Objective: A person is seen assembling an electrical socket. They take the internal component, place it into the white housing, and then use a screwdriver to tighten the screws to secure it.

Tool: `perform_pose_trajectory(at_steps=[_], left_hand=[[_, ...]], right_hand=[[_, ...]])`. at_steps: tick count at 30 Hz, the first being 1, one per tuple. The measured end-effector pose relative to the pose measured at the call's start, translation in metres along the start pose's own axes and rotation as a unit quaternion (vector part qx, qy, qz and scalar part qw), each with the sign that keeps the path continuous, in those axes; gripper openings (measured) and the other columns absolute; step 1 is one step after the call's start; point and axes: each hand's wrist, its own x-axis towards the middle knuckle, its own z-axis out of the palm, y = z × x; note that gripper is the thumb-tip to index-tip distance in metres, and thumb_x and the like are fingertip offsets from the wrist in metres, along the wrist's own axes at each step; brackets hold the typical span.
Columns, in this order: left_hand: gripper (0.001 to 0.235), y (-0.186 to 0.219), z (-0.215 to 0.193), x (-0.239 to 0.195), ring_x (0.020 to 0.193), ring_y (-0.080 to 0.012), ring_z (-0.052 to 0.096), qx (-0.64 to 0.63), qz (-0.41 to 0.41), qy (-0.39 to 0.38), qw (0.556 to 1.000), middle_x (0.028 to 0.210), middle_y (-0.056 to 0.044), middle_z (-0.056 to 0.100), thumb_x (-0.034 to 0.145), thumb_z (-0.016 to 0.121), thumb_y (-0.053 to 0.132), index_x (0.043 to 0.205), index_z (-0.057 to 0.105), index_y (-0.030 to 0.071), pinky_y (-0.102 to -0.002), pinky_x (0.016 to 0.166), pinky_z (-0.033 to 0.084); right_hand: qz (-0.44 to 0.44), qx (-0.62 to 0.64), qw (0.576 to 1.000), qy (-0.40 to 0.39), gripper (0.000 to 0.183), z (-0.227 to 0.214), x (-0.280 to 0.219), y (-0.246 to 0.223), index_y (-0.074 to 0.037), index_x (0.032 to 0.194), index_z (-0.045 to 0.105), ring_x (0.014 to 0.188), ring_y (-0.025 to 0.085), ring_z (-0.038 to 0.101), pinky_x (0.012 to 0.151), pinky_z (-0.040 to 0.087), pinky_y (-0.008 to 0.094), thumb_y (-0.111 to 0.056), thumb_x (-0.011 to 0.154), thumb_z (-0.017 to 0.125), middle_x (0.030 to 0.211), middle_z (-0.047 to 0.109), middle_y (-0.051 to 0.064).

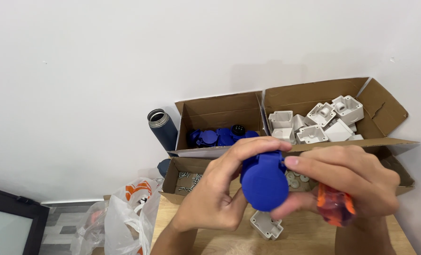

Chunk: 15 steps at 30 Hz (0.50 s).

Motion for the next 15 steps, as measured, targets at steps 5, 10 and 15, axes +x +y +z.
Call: perform_pose_trajectory(at_steps=[5,10,15], left_hand=[[0.054,-0.006,0.006,0.003,0.154,-0.0366,0.063,-0.013,0.001,-0.029,0.999,0.158,-0.017,0.061,0.105,0.050,-0.007,0.157,0.044,0.007,-0.049,0.141,0.050],[0.050,-0.013,0.016,0.005,0.148,-0.0331,0.068,-0.072,-0.041,-0.065,0.994,0.154,-0.015,0.064,0.120,0.049,0.031,0.165,0.036,0.014,-0.044,0.131,0.054],[0.081,-0.035,0.023,-0.001,0.145,-0.0370,0.064,-0.046,-0.054,-0.065,0.995,0.170,-0.028,0.049,0.104,0.059,-0.003,0.172,0.016,0.008,-0.041,0.117,0.055]], right_hand=[[0.002,0.027,0.995,-0.094,0.087,-0.025,0.000,0.005,-0.001,0.123,0.070,0.097,0.012,0.084,0.093,0.066,0.021,-0.056,0.063,0.101,0.114,0.079,0.012],[0.068,0.149,0.980,0.112,0.053,0.003,-0.006,0.015,0.005,0.114,0.064,0.051,0.014,0.058,0.049,0.043,0.025,-0.037,0.085,0.078,0.069,0.062,0.009],[0.166,0.131,0.966,0.151,0.026,0.010,-0.009,0.024,0.004,0.110,0.070,0.063,0.015,0.063,0.056,0.047,0.023,-0.017,0.097,0.076,0.088,0.071,0.016]])
